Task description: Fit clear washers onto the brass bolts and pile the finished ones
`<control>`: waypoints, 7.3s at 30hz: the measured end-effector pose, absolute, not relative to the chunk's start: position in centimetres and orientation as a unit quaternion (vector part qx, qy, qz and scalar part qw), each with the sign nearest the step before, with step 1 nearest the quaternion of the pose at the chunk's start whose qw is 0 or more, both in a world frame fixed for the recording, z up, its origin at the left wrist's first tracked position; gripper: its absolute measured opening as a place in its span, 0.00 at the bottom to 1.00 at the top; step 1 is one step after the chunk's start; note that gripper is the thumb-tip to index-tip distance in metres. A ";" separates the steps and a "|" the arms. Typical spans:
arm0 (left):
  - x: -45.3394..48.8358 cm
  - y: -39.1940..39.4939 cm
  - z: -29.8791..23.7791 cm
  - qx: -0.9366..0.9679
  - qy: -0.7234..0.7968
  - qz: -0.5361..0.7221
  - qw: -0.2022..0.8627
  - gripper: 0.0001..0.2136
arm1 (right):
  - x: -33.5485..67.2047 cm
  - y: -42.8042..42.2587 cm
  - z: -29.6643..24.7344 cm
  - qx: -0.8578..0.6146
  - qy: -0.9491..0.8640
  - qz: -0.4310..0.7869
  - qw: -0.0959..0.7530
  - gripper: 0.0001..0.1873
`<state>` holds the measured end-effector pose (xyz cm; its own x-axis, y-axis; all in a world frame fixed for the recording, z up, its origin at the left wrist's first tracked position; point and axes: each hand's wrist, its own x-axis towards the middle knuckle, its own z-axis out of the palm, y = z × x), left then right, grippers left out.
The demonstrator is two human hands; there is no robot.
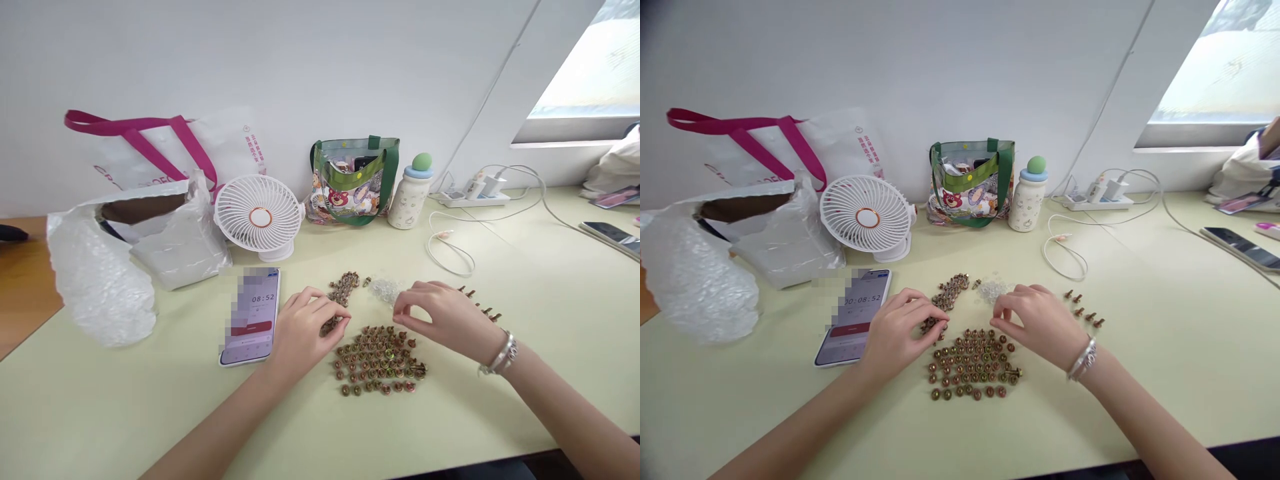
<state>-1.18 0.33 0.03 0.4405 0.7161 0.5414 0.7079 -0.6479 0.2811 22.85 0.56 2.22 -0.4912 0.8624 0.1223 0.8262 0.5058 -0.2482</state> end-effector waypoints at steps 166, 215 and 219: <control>-0.5 -0.3 -0.2 0.816 0.402 0.405 0.094 0.03 | 18.3 -0.3 0.3 -0.375 -0.803 0.315 0.341 0.03; -0.7 0.0 -0.4 0.841 0.385 0.380 0.016 0.07 | 18.6 -0.2 0.3 -0.400 -0.839 0.186 0.318 0.03; -0.6 0.0 -0.4 0.834 0.412 0.362 0.057 0.08 | 18.6 -0.2 0.0 -0.372 -0.861 0.100 0.333 0.04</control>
